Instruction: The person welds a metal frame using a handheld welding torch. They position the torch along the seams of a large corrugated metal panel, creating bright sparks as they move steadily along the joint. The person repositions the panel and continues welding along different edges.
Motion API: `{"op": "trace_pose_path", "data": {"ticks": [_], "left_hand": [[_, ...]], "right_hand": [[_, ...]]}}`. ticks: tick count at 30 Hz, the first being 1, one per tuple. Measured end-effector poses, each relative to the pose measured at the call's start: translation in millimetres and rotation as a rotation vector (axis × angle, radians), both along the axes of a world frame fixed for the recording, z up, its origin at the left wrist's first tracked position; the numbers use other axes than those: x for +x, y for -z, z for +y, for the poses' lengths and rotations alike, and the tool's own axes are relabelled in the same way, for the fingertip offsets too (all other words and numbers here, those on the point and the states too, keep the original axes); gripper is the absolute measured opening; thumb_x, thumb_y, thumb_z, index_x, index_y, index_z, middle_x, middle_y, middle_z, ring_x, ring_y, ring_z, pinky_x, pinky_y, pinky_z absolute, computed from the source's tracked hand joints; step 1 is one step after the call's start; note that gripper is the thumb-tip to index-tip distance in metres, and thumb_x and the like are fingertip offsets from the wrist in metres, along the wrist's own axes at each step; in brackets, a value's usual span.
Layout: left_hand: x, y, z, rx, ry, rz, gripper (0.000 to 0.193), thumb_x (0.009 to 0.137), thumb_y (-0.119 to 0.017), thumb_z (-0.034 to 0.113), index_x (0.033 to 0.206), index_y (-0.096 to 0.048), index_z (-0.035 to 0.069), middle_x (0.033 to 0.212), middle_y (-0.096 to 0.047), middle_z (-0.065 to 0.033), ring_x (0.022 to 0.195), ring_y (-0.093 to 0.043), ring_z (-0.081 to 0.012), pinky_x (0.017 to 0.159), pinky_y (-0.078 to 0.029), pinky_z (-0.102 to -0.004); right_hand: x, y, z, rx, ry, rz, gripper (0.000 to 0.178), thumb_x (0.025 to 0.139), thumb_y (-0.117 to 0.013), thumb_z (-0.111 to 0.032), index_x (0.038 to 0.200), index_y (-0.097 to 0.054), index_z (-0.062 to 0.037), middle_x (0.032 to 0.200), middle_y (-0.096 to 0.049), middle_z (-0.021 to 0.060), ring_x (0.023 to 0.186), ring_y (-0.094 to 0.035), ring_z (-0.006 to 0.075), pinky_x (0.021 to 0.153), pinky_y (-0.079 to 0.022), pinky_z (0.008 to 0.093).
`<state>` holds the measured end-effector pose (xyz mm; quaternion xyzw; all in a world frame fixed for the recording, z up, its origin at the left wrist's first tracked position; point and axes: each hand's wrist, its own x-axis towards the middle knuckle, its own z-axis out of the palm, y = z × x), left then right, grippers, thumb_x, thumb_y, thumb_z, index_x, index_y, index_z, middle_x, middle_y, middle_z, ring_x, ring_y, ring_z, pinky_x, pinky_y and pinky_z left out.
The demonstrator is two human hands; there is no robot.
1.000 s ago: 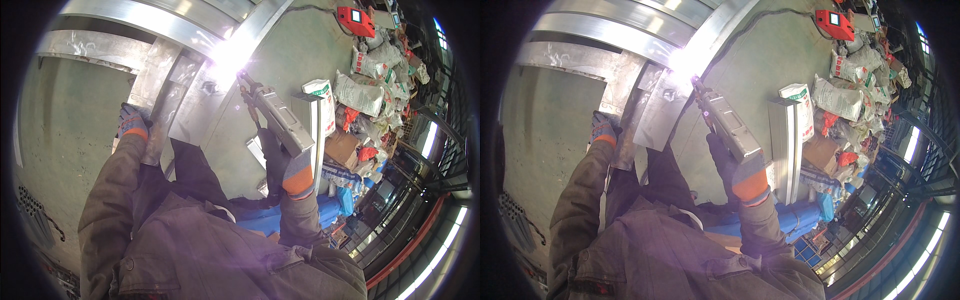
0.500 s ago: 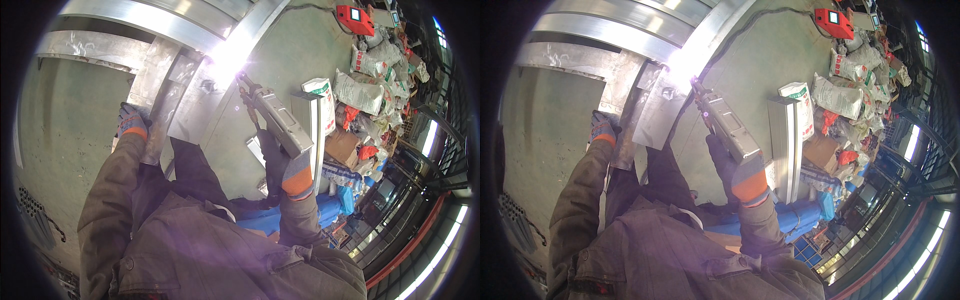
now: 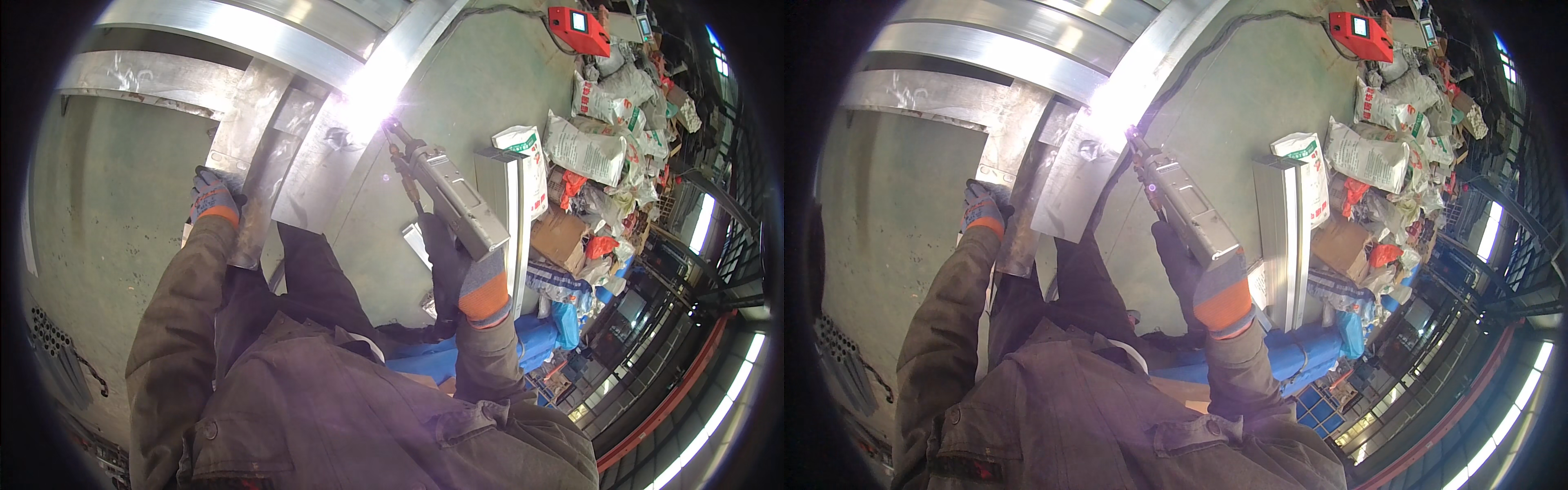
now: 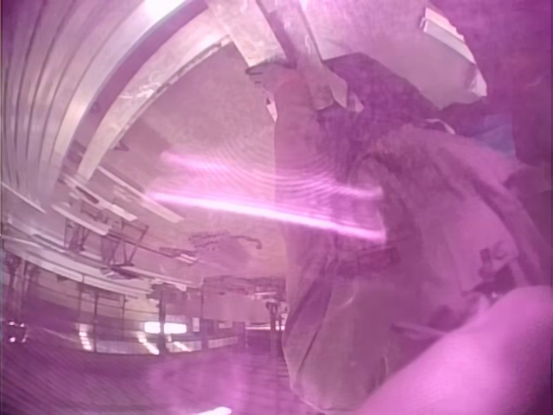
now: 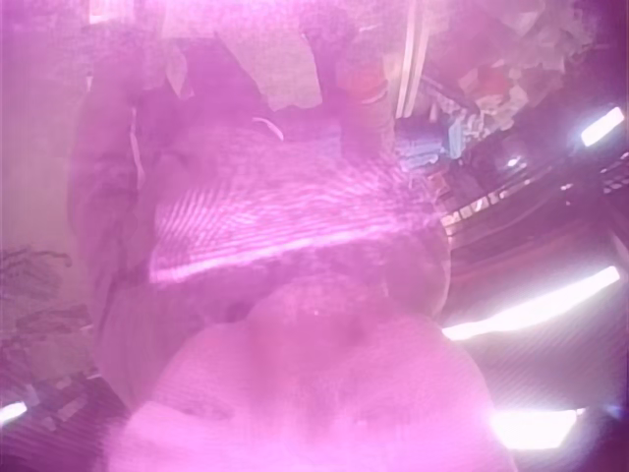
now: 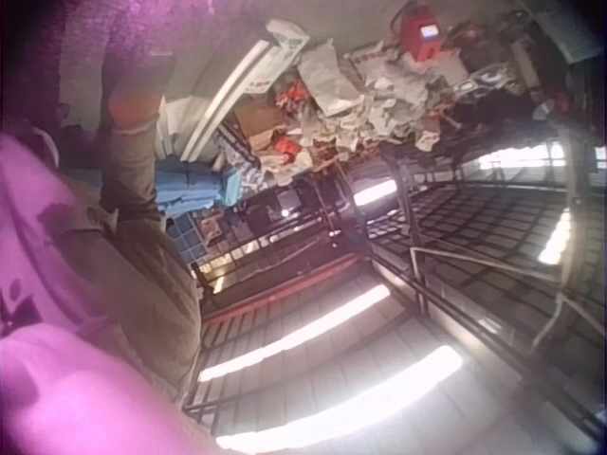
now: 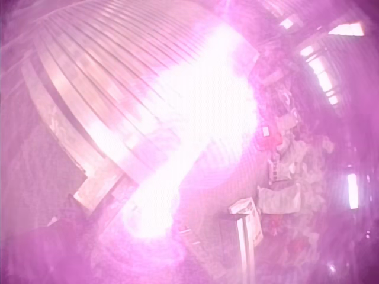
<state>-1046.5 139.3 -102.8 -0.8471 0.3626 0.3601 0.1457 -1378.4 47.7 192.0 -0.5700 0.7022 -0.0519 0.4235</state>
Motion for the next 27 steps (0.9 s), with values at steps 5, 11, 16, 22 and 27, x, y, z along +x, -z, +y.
{"op": "trace_pose_path", "data": {"ticks": [5,11,16,22,27], "left_hand": [[-1.4,5.1,4.5,-0.038,0.0,-0.033,0.135,0.078,-0.101,0.035,0.171,-0.014,-0.012,0.168,-0.04,-0.0319,0.152,-0.049,-0.0471,0.124,-0.047,-0.0489],[1.0,7.2,2.9,-0.015,-0.049,0.006,0.135,0.079,-0.1,0.039,0.172,-0.014,-0.01,0.17,-0.038,-0.0311,0.154,-0.047,-0.0467,0.124,-0.048,-0.0492],[0.8,7.8,3.9,0.037,0.044,-0.061,0.13,0.082,-0.097,0.046,0.172,-0.02,-0.007,0.172,-0.037,-0.0272,0.154,-0.048,-0.0439,0.122,-0.049,-0.0487],[0.1,12.2,3.5,0.023,0.021,-0.066,0.13,0.079,-0.099,0.042,0.171,-0.021,-0.006,0.169,-0.04,-0.0243,0.149,-0.053,-0.0435,0.12,-0.051,-0.05],[-1.2,14.1,7.5,0.017,0.028,-0.08,0.126,0.08,-0.099,0.043,0.169,-0.026,-0.007,0.166,-0.043,-0.0231,0.151,-0.05,-0.0421,0.119,-0.051,-0.0503]], "right_hand": [[-2.1,1.0,2.2,-0.021,-0.013,-0.015,0.026,0.104,-0.078,-0.025,0.114,-0.078,-0.001,0.081,-0.075,0.008,0.068,-0.072,0.0179,0.059,-0.054,0.036],[-7.2,-0.5,5.1,-0.194,-0.201,0.056,0.024,0.104,-0.078,-0.022,0.116,-0.078,-0.0009,0.082,-0.075,0.0095,0.067,-0.072,0.019,0.058,-0.054,0.0363],[-3.2,-3.4,7.2,-0.19,-0.154,-0.009,0.026,0.102,-0.079,-0.019,0.12,-0.079,-0.0004,0.086,-0.077,0.0125,0.071,-0.073,0.022,0.063,-0.057,0.0376],[0.2,-1.9,4.2,-0.187,-0.124,-0.032,0.025,0.101,-0.08,-0.016,0.121,-0.079,-0.0008,0.087,-0.077,0.0136,0.072,-0.075,0.0238,0.065,-0.058,0.0375],[-0.8,6.0,3.7,-0.244,-0.119,-0.057,0.025,0.102,-0.08,-0.017,0.12,-0.076,-0.0011,0.086,-0.072,0.0028,0.07,-0.064,0.0098,0.059,-0.05,0.0301]]}}
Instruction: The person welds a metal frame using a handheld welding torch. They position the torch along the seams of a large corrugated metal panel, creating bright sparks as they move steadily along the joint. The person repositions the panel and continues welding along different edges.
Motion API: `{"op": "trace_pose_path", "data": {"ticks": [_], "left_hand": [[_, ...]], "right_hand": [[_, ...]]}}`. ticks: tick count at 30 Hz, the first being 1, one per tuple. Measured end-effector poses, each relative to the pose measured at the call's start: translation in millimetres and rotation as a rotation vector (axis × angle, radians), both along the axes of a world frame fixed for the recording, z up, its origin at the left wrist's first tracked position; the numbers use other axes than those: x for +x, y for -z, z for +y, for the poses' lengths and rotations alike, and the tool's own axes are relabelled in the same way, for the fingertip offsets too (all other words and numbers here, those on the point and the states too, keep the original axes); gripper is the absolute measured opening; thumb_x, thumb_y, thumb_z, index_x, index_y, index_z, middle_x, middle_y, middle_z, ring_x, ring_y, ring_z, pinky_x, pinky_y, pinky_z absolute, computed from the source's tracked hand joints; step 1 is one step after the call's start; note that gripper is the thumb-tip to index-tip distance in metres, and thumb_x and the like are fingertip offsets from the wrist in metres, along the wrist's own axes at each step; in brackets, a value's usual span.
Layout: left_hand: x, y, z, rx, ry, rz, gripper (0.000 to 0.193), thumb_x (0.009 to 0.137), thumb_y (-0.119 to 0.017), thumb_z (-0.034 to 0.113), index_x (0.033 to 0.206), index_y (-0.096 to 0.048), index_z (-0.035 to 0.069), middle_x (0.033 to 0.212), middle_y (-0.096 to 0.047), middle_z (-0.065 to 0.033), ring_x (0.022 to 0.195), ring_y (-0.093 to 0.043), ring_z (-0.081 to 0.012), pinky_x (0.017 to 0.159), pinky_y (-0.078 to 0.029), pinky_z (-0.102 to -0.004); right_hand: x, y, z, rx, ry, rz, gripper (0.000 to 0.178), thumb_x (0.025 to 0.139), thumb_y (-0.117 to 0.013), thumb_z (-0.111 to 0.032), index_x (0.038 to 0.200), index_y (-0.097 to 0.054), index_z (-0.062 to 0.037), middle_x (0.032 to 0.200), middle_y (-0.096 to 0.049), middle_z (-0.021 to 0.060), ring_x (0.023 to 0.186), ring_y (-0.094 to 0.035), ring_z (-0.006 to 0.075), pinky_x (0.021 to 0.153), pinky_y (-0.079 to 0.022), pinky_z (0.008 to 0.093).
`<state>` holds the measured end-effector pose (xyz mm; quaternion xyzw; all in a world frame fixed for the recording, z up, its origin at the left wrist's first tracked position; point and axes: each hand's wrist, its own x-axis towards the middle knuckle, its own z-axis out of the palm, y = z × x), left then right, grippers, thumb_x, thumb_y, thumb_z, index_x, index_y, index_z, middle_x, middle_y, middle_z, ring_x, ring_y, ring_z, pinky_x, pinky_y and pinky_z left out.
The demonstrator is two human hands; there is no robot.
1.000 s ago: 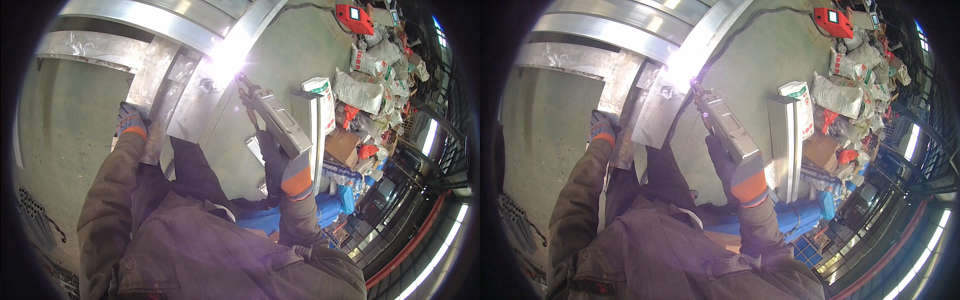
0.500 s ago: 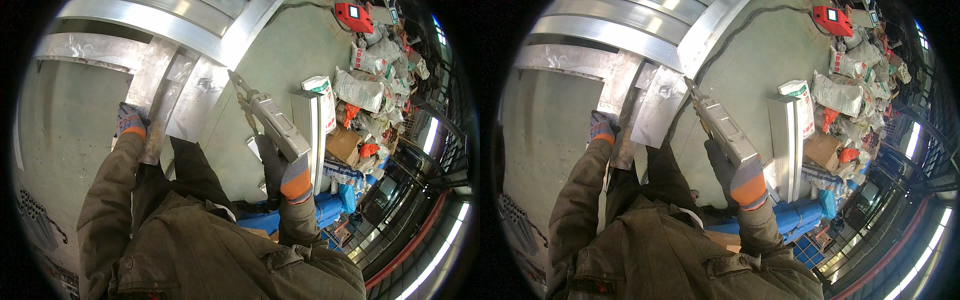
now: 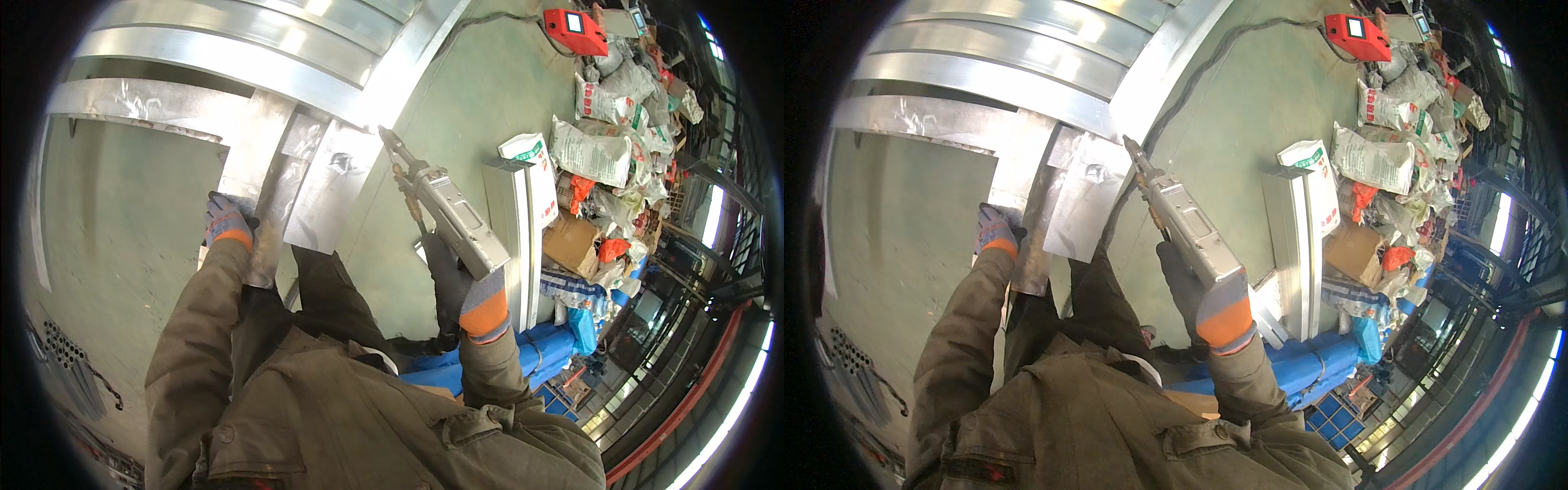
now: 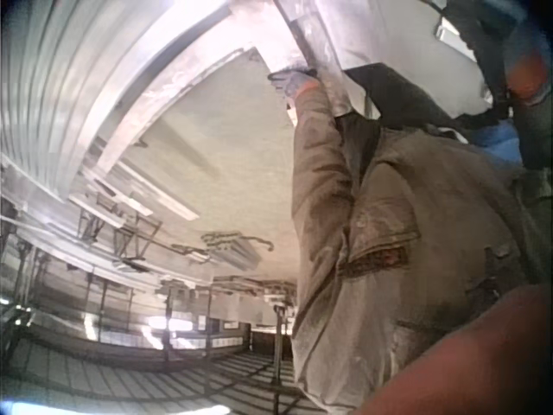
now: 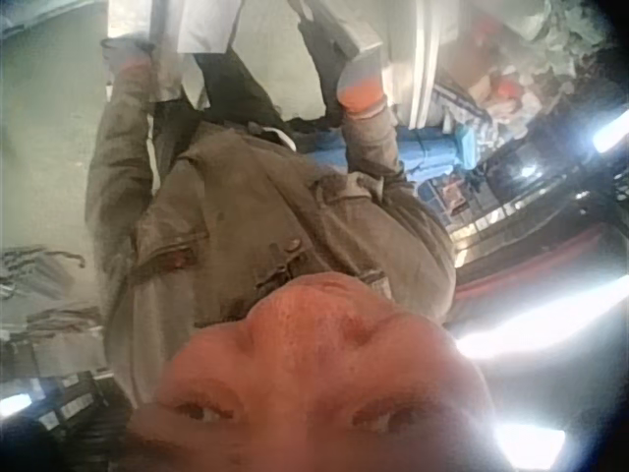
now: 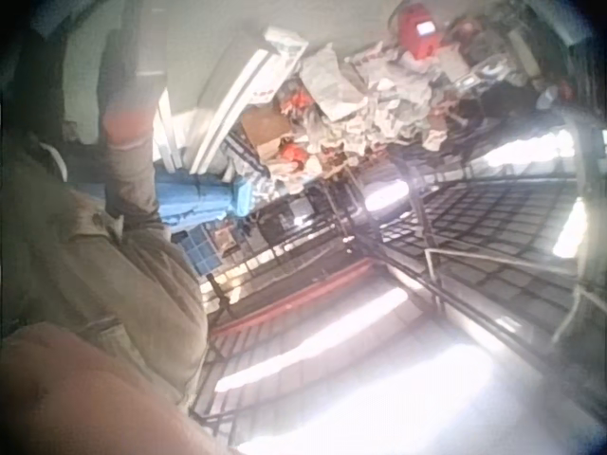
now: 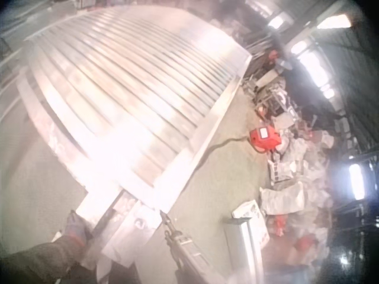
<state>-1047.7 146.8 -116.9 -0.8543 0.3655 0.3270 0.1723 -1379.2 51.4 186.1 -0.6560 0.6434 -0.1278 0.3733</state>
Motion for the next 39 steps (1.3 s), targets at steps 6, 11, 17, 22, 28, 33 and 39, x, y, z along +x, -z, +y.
{"op": "trace_pose_path", "data": {"ticks": [6,11,17,22,28,33,39], "left_hand": [[2.7,-0.7,-0.6,-0.006,0.012,0.01,0.129,0.078,-0.099,0.046,0.17,-0.026,-0.006,0.166,-0.043,-0.0235,0.151,-0.05,-0.042,0.12,-0.051,-0.0495],[1.8,-4.1,-0.2,-0.003,0.014,0.024,0.131,0.078,-0.099,0.049,0.17,-0.025,-0.008,0.168,-0.042,-0.0252,0.152,-0.05,-0.0421,0.122,-0.049,-0.0486],[2.8,-1.9,-0.4,0.002,0.019,0.012,0.131,0.078,-0.099,0.048,0.17,-0.024,-0.008,0.168,-0.043,-0.0255,0.152,-0.05,-0.0426,0.122,-0.049,-0.0473],[5.1,-1.0,0.8,0.001,0.032,0.03,0.133,0.077,-0.098,0.05,0.171,-0.024,-0.009,0.169,-0.042,-0.026,0.152,-0.049,-0.0425,0.122,-0.049,-0.0471],[2.4,-2.9,0.9,-0.056,-0.004,0.031,0.138,0.073,-0.102,0.042,0.171,-0.019,-0.008,0.166,-0.044,-0.0288,0.151,-0.05,-0.0447,0.122,-0.048,-0.0489],[2.3,-0.9,0.1,-0.027,-0.024,0.019,0.138,0.073,-0.102,0.042,0.171,-0.019,-0.008,0.17,-0.039,-0.0291,0.154,-0.048,-0.0437,0.123,-0.048,-0.049],[3.0,0.5,1.6,-0.053,-0.018,0.033,0.137,0.074,-0.102,0.043,0.171,-0.019,-0.008,0.172,-0.037,-0.0292,0.155,-0.046,-0.0445,0.124,-0.048,-0.049]], "right_hand": [[-1.2,9.1,3.2,0.019,0.078,-0.045,0.023,0.101,-0.081,-0.017,0.118,-0.076,-0.0018,0.082,-0.07,0.0005,0.067,-0.061,0.0086,0.058,-0.049,0.0289],[0.0,23.6,11.6,0.043,0.044,0.017,0.027,0.1,-0.08,-0.014,0.124,-0.076,-0.0037,0.091,-0.076,0.0093,0.076,-0.072,0.0201,0.067,-0.057,0.0341],[2.0,41.6,22.2,-0.019,-0.027,0.037,0.03,0.099,-0.081,-0.016,0.127,-0.076,-0.0079,0.107,-0.076,0.0119,0.083,-0.077,0.0295,0.07,-0.062,0.0377],[6.7,47.3,25.8,0.05,0.029,0.045,0.028,0.101,-0.079,-0.022,0.126,-0.074,-0.0096,0.105,-0.074,0.0113,0.081,-0.075,0.032,0.067,-0.059,0.0415],[8.7,53.1,26.1,-0.146,-0.115,0.14,0.025,0.1,-0.081,-0.017,0.122,-0.073,-0.0063,0.096,-0.073,0.0136,0.075,-0.073,0.0318,0.063,-0.057,0.043],[-2.6,65.6,34.1,-0.231,-0.16,0.088,0.026,0.096,-0.083,-0.012,0.12,-0.074,-0.0061,0.095,-0.069,0.0155,0.073,-0.069,0.0352,0.061,-0.054,0.0452],[-18.4,74.5,31.3,-0.277,-0.263,0.114,0.029,0.094,-0.084,-0.012,0.12,-0.074,-0.0059,0.101,-0.066,0.0149,0.076,-0.066,0.0354,0.061,-0.051,0.047]]}}
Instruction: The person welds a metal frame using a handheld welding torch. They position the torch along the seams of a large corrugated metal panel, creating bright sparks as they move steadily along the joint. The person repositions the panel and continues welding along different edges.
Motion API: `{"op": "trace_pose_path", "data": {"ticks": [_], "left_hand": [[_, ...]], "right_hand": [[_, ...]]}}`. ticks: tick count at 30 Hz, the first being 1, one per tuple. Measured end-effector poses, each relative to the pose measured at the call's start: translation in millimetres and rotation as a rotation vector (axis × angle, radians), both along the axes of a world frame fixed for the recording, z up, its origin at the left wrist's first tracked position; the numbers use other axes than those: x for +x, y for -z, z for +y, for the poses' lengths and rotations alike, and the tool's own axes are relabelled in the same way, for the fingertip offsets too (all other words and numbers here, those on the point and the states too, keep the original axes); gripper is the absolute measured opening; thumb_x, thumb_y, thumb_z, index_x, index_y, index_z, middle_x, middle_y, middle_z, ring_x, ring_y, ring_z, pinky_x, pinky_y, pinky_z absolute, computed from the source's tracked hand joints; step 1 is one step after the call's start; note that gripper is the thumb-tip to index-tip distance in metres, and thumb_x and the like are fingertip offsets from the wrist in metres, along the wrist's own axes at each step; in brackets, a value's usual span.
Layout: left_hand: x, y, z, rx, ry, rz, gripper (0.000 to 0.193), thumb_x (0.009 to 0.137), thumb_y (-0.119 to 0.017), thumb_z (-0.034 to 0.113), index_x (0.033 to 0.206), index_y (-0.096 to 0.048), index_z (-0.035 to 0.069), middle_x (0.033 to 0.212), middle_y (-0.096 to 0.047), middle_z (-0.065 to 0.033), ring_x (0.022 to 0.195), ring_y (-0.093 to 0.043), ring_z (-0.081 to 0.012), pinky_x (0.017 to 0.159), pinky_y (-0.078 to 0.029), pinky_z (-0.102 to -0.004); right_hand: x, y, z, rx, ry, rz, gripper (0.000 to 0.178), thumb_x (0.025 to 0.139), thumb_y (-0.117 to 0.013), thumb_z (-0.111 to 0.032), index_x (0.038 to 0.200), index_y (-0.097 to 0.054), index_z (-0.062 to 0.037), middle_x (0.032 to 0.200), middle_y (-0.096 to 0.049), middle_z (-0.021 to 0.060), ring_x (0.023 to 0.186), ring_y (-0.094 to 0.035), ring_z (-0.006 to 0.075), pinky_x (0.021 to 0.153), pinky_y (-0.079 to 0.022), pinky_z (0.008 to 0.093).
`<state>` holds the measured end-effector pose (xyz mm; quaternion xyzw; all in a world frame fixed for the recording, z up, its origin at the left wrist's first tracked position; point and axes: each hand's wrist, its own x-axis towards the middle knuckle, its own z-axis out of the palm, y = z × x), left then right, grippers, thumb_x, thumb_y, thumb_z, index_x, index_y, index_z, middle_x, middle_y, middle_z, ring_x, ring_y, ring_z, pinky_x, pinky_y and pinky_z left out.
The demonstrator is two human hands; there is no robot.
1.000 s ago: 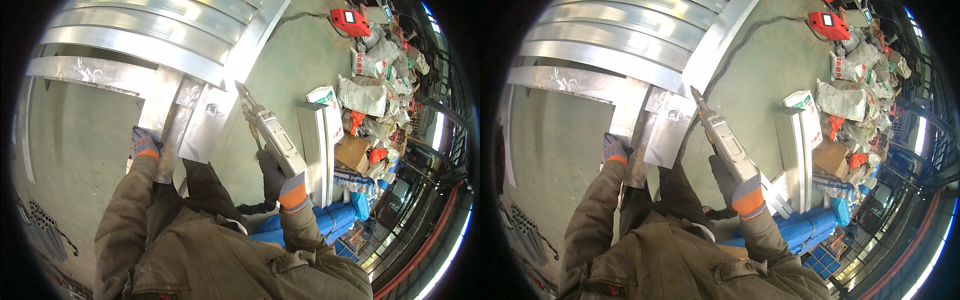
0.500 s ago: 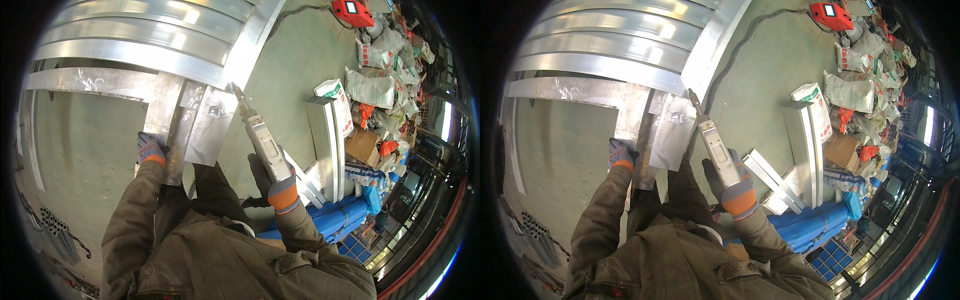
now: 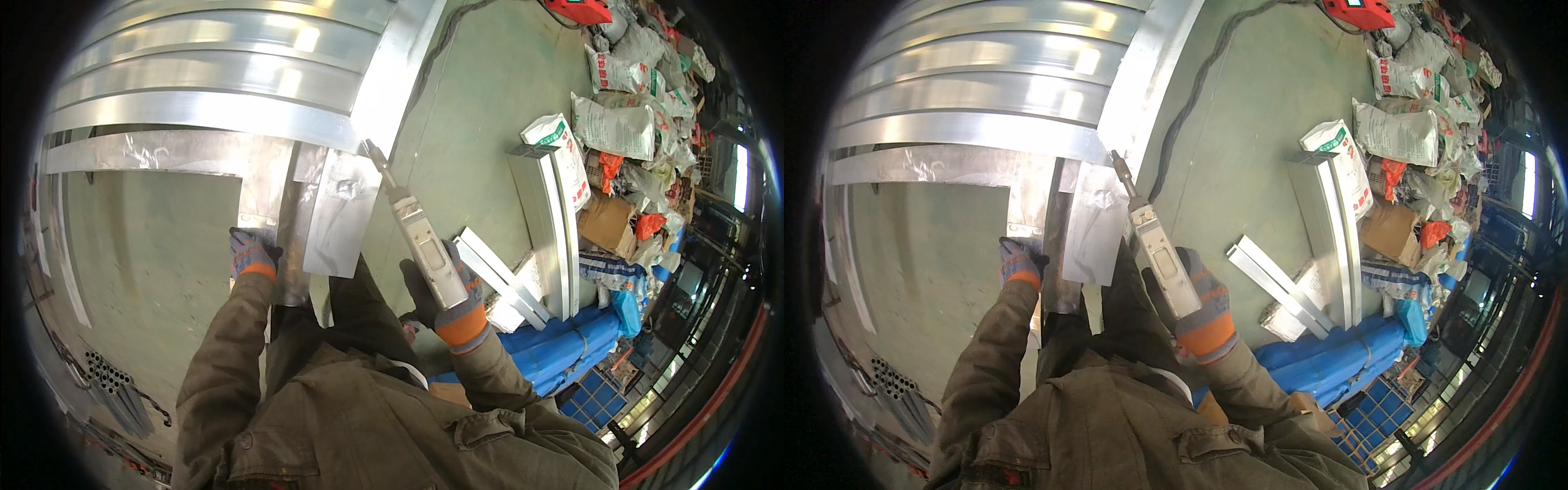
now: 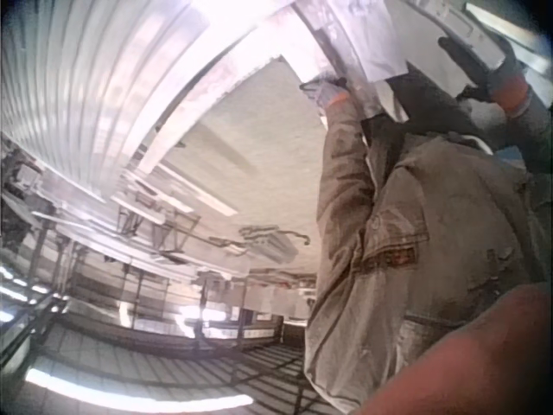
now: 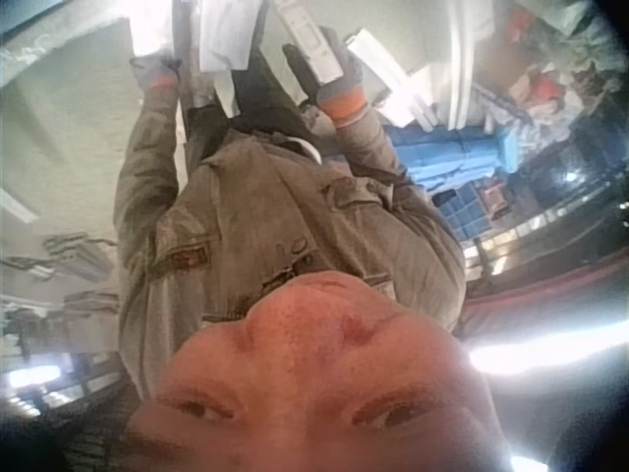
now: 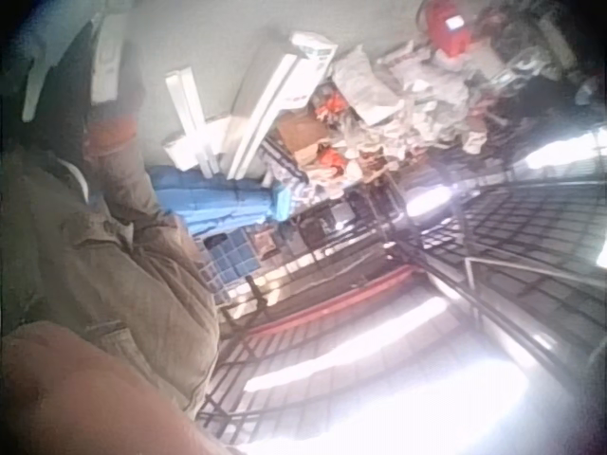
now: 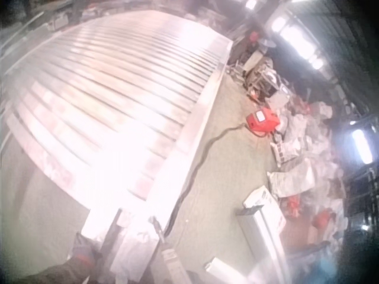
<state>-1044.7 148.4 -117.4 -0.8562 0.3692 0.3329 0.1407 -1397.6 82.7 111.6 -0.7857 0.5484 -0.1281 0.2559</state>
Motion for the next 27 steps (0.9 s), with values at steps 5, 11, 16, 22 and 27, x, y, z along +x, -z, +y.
{"op": "trace_pose_path", "data": {"ticks": [5,11,16,22,27], "left_hand": [[2.4,3.6,2.6,0.002,-0.004,0.026,0.139,0.073,-0.103,0.042,0.17,-0.018,-0.012,0.171,-0.035,-0.0335,0.16,-0.039,-0.0465,0.129,-0.042,-0.0464],[9.7,18.2,9.6,0.005,-0.009,0.018,0.146,0.071,-0.103,0.046,0.171,-0.014,-0.011,0.176,-0.029,-0.0336,0.164,-0.032,-0.0463,0.133,-0.036,-0.0458],[15.5,32.4,18.9,-0.017,0.069,-0.039,0.15,0.068,-0.103,0.052,0.172,-0.014,-0.011,0.174,-0.03,-0.0341,0.163,-0.031,-0.0466,0.134,-0.033,-0.0458],[21.8,44.9,17.6,-0.028,0.016,-0.001,0.153,0.068,-0.103,0.053,0.172,-0.01,-0.011,0.176,-0.027,-0.034,0.164,-0.031,-0.0471,0.134,-0.034,-0.048],[22.1,57.5,15.4,-0.045,0.108,-0.126,0.162,0.065,-0.103,0.058,0.173,-0.004,-0.011,0.175,-0.03,-0.0345,0.162,-0.036,-0.0464,0.129,-0.04,-0.048]], "right_hand": [[-5.3,-5.6,-8.5,0.076,0.041,-0.054,0.028,0.094,-0.084,-0.011,0.12,-0.073,-0.0046,0.102,-0.068,0.0138,0.077,-0.07,0.0331,0.064,-0.054,0.0444],[-38.5,-11.7,-8.9,0.202,0.191,-0.083,0.04,0.098,-0.081,-0.02,0.133,-0.07,-0.0061,0.111,-0.075,0.014,0.095,-0.077,0.0344,0.078,-0.062,0.0407],[-83.9,-12.5,-8.1,0.372,0.546,-0.35,0.018,0.105,-0.074,-0.02,0.113,-0.074,-0.0038,0.084,-0.07,0.004,0.073,-0.068,0.0143,0.065,-0.055,0.0324],[-142.2,-38.3,18.1,0.643,0.871,-0.366,0.02,0.107,-0.07,-0.024,0.11,-0.072,-0.0043,0.072,-0.063,0.0,0.061,-0.063,0.0118,0.055,-0.051,0.0312],[-174.4,-78.3,89.9,0.574,0.765,-0.219,0.017,0.101,-0.071,-0.015,0.112,-0.07,-0.0029,0.087,-0.067,0.0081,0.075,-0.066,0.0203,0.062,-0.053,0.0384]]}}
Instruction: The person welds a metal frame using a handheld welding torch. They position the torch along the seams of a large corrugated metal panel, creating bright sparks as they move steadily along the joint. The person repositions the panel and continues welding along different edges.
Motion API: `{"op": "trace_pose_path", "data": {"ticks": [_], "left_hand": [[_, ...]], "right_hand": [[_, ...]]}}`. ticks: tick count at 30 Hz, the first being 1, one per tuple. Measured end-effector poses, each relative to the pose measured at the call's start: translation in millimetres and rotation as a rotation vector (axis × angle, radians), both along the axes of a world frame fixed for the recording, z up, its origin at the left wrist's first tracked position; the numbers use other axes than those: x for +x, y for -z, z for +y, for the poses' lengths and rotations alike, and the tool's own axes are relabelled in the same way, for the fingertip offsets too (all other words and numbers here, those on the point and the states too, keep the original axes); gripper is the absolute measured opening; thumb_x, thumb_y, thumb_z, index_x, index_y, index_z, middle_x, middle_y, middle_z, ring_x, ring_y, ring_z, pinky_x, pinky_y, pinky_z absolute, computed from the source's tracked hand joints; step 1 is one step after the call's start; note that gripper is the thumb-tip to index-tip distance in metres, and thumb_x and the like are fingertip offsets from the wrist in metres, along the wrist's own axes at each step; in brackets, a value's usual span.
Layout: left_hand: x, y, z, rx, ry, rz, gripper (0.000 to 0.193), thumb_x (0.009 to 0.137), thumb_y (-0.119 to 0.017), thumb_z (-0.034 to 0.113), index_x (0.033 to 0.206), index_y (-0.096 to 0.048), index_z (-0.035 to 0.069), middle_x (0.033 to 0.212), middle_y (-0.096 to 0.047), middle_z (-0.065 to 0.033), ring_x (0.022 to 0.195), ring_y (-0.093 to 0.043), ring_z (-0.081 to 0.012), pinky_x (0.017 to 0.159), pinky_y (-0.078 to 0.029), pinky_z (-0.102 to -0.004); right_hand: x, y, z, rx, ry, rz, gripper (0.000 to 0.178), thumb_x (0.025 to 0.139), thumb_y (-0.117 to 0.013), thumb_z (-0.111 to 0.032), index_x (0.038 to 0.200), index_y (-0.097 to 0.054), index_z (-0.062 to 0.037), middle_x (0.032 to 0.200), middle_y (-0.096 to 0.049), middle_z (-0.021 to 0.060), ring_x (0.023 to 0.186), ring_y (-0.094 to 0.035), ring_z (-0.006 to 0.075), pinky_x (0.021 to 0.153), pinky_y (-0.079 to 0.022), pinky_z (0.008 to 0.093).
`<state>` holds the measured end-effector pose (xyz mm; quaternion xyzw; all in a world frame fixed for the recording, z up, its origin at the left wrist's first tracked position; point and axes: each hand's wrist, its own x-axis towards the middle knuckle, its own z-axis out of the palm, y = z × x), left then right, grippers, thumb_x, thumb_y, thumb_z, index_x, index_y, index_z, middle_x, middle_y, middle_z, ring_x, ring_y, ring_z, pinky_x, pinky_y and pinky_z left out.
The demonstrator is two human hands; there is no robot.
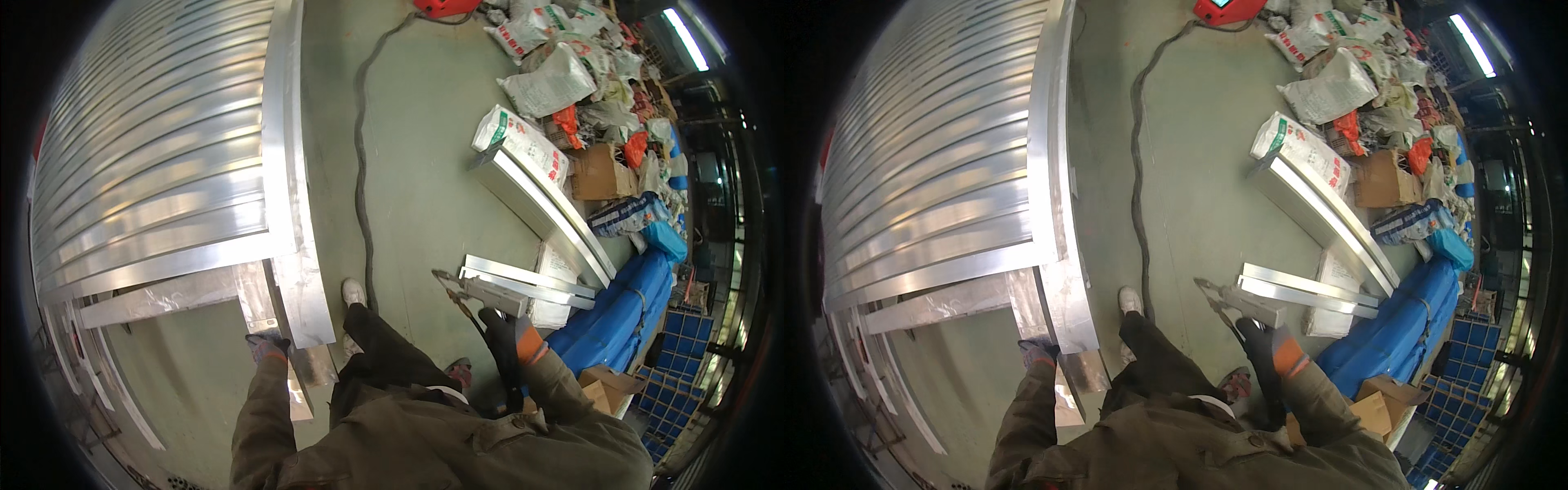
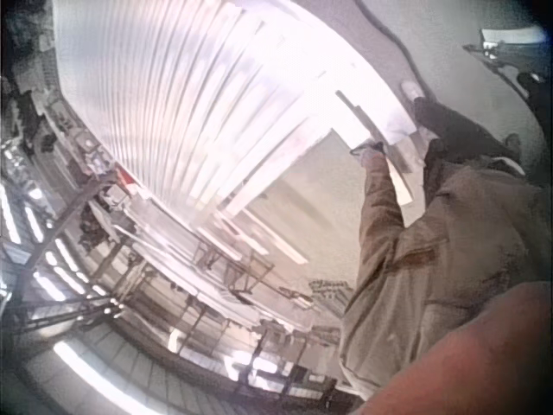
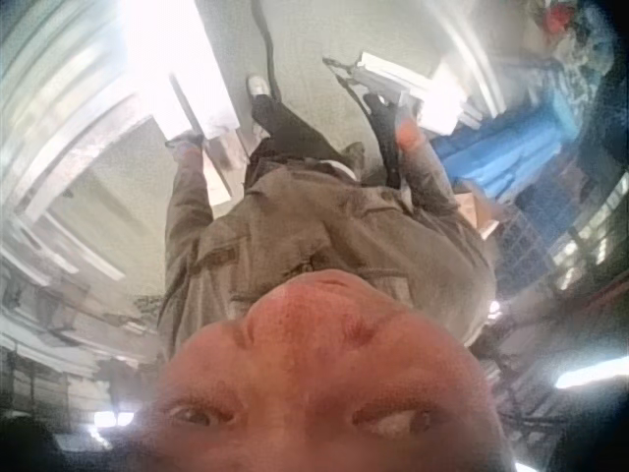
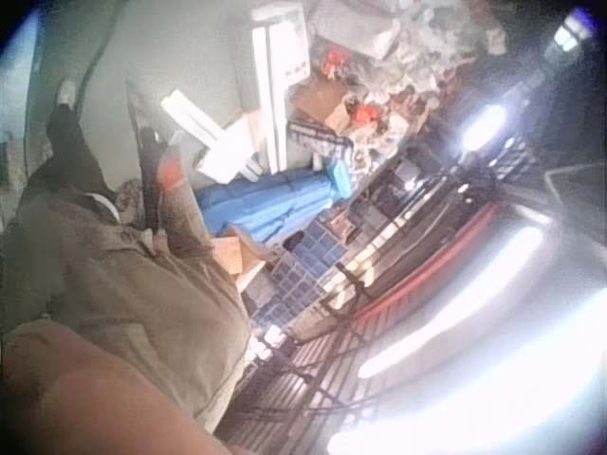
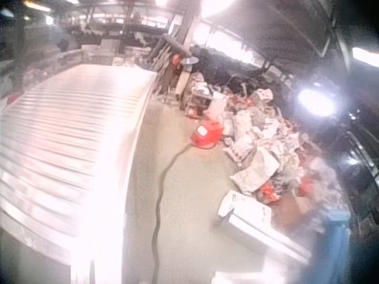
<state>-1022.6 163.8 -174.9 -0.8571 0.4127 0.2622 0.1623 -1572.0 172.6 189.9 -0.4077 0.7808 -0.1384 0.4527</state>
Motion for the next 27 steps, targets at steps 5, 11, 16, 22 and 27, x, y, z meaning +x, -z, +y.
{"op": "trace_pose_path", "data": {"ticks": [5,11,16,22,27], "left_hand": [[7.8,29.3,-13.1,0.222,0.016,-0.039,0.14,0.069,-0.098,0.067,0.167,-0.034,-0.008,0.159,-0.058,-0.0285,0.144,-0.061,-0.0423,0.118,-0.051,-0.0467],[13.4,7.0,-16.3,0.112,0.14,0.172,0.112,0.074,-0.093,0.071,0.15,-0.062,-0.005,0.154,-0.063,-0.025,0.146,-0.059,-0.0375,0.12,-0.048,-0.0451],[-1.3,-64.7,26.2,-0.304,0.201,0.099,0.124,0.086,-0.092,0.047,0.17,-0.023,-0.012,0.174,-0.029,-0.0366,0.162,-0.034,-0.0471,0.131,-0.037,-0.0493],[-23.5,-111.3,121.5,-0.605,0.423,0.383,0.091,0.097,-0.08,0.04,0.163,-0.041,-0.008,0.162,-0.051,-0.0353,0.15,-0.051,-0.049,0.127,-0.042,-0.0518],[-116.7,-83.8,116.8,-0.194,0.578,0.73,0.062,0.105,-0.068,0.046,0.151,-0.063,0.005,0.143,-0.07,-0.025,0.135,-0.066,-0.0441,0.113,-0.054,-0.0526]], "right_hand": [[-14.2,-31.1,116.2,-0.225,-0.413,0.269,0.025,0.094,-0.072,-0.009,0.117,-0.07,-0.0009,0.108,-0.07,0.0193,0.094,-0.068,0.0332,0.078,-0.055,0.0442],[-13.0,-36.5,240.9,-0.305,-0.011,0.179,0.032,0.102,-0.074,-0.023,0.129,-0.074,-0.0058,0.114,-0.075,0.0124,0.104,-0.067,0.0244,0.091,-0.055,0.0396],[-25.6,-43.5,268.7,-0.288,0.218,0.112,0.024,0.097,-0.073,-0.017,0.118,-0.073,-0.0047,0.105,-0.072,0.0151,0.096,-0.069,0.0305,0.082,-0.056,0.0428],[-53.8,-49.2,253.7,-0.416,0.294,0.151,0.024,0.099,-0.071,-0.019,0.118,-0.073,-0.0044,0.106,-0.073,0.0155,0.098,-0.07,0.0292,0.082,-0.057,0.0421],[-108.3,-41.0,240.7,-0.402,0.6,0.095,0.033,0.102,-0.075,-0.031,0.114,-0.075,-0.0011,0.096,-0.075,0.0082,0.091,-0.07,0.0204,0.08,-0.055,0.0376]]}}
